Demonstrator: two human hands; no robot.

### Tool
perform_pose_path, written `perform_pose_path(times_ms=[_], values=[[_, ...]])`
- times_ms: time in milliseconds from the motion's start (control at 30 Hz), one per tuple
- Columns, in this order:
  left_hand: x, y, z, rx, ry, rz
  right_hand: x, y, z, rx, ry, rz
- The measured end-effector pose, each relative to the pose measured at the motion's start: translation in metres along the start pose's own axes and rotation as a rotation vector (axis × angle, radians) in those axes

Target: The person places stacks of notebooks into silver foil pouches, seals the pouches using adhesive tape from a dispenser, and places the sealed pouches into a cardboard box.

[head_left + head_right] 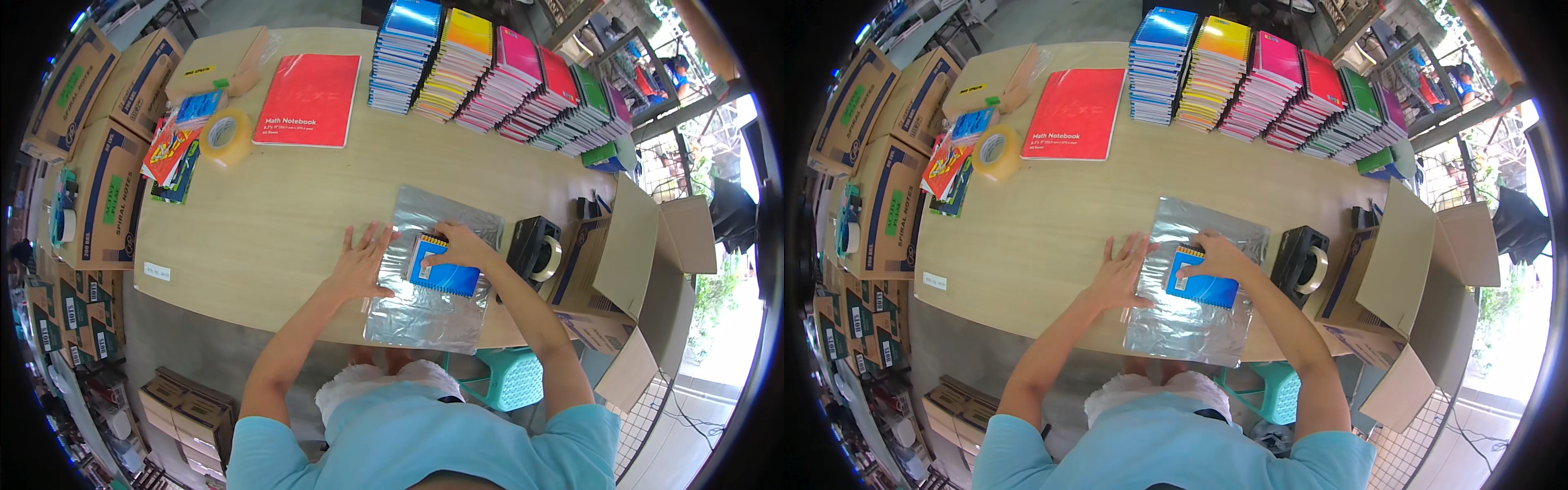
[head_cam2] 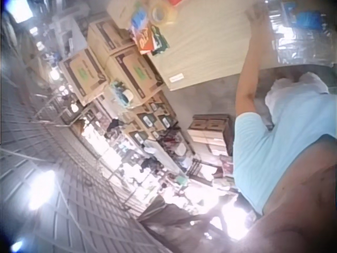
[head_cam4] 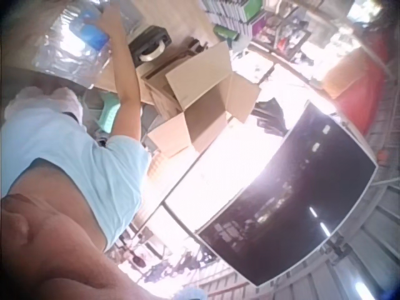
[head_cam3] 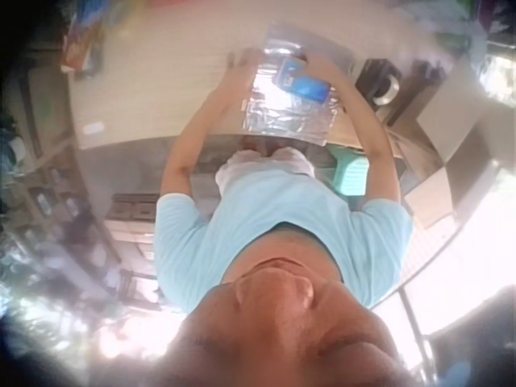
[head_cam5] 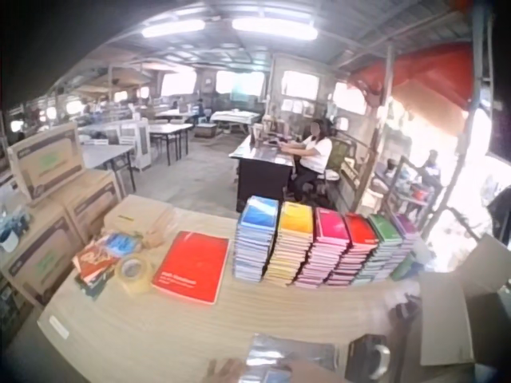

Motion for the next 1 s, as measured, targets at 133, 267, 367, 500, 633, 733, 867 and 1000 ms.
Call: perform_pose_path(times_ms=[133,267,367,500,633,733,867,1000], values=[[-0.002,0.002,-0.003,0.027,0.014,-0.006,0.009,0.004,0.008,-0.171,0.319,0.184],[-0.008,0.012,0.005,-0.048,-0.071,0.010,0.029,0.044,0.046,-0.494,0.364,0.360],[-0.040,0.055,0.009,-0.348,0.293,-0.054,-0.049,0.139,0.048,-0.969,-0.503,-0.045],[-0.074,0.077,-0.041,-0.058,0.342,-0.105,-0.064,0.196,-0.035,-0.837,-0.323,-0.248],[-0.084,0.072,-0.043,0.006,0.249,-0.163,-0.053,0.209,-0.057,-1.028,-0.178,-0.129],[-0.085,0.076,-0.046,0.025,0.143,-0.201,-0.047,0.218,-0.062,-1.029,-0.162,-0.058],[-0.097,0.075,-0.035,-0.030,0.170,-0.221,-0.058,0.221,-0.068,-1.003,-0.234,-0.079],[-0.081,0.082,-0.050,0.012,0.170,-0.245,-0.046,0.220,-0.060,-0.946,-0.251,0.016]])
Point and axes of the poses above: each hand's wrist, its own y-axis away from the middle knuckle, its own z-axis out of the back of the hand, x = y × z, the point moved 9 cm from there along -y, towards the middle knuckle, and after that the axes turned 10 degrees about -x, right-handed, at the moved point
